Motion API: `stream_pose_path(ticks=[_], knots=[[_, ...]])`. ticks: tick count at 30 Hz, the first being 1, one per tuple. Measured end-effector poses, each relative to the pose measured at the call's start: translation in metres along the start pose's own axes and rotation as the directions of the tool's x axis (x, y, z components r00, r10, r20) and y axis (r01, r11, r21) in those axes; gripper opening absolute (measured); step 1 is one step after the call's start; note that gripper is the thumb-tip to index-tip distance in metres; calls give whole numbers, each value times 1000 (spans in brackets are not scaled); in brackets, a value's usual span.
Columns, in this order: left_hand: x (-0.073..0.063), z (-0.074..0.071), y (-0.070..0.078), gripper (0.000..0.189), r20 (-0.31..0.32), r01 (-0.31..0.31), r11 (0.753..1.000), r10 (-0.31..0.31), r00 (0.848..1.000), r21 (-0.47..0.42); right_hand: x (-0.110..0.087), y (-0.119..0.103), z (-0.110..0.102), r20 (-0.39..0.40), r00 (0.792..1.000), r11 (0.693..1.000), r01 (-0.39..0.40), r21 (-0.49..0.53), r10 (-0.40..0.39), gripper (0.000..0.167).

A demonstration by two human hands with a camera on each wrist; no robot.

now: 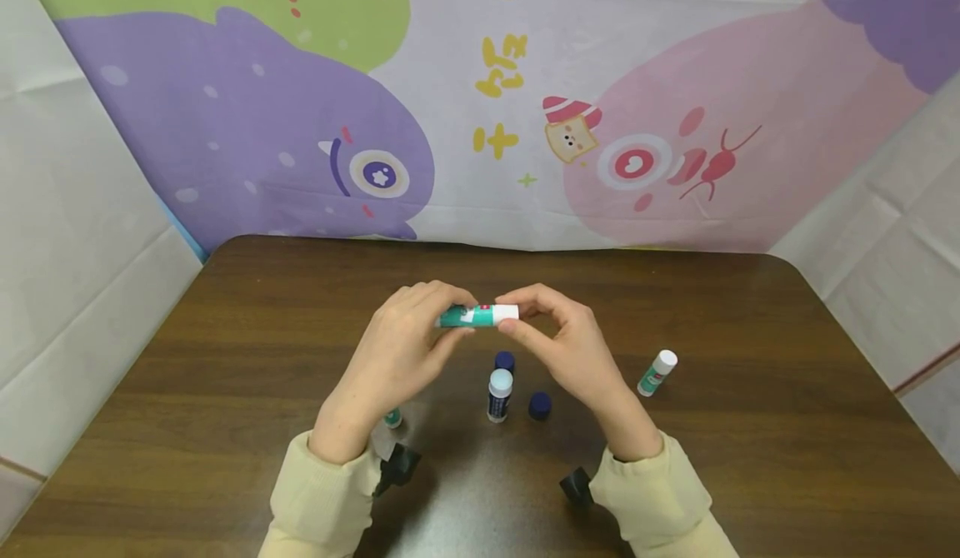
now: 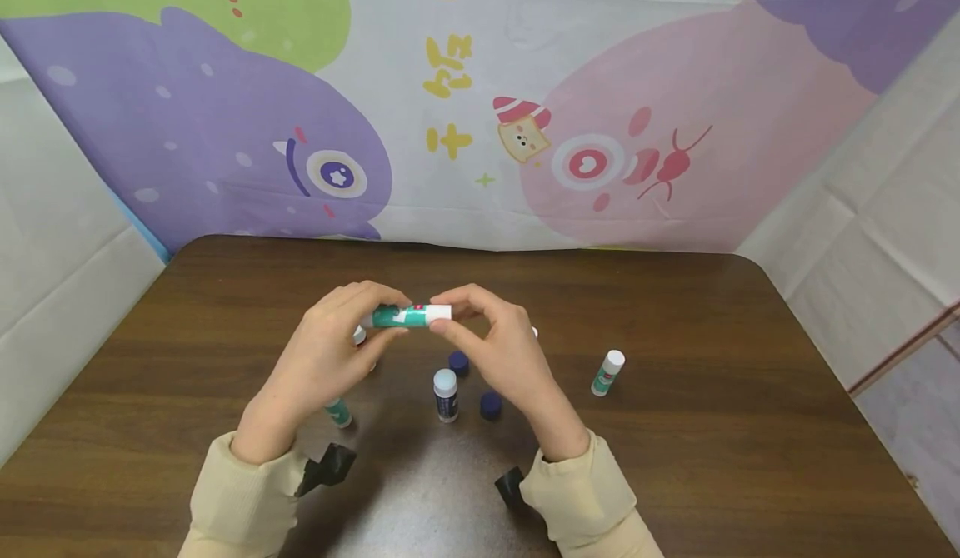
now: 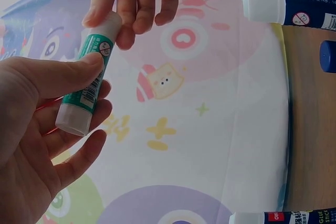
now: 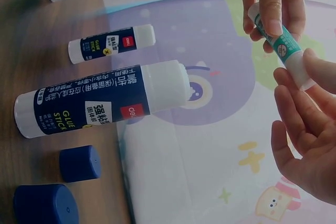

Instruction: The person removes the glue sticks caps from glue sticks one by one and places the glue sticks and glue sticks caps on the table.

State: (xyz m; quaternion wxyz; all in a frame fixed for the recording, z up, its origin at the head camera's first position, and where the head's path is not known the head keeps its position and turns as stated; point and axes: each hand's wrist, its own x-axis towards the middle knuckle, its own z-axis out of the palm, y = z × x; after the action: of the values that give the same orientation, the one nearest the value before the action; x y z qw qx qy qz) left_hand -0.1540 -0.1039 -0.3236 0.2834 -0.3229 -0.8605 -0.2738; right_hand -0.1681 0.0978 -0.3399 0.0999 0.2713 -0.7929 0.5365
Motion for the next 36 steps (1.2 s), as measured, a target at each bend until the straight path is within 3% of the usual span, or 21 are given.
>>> stream_pose_path(ticks=[36], knots=[[1, 0, 1, 24, 9, 23, 1000, -23, 1000, -4, 0, -2, -2, 13, 1000, 999, 21, -38, -20, 20]])
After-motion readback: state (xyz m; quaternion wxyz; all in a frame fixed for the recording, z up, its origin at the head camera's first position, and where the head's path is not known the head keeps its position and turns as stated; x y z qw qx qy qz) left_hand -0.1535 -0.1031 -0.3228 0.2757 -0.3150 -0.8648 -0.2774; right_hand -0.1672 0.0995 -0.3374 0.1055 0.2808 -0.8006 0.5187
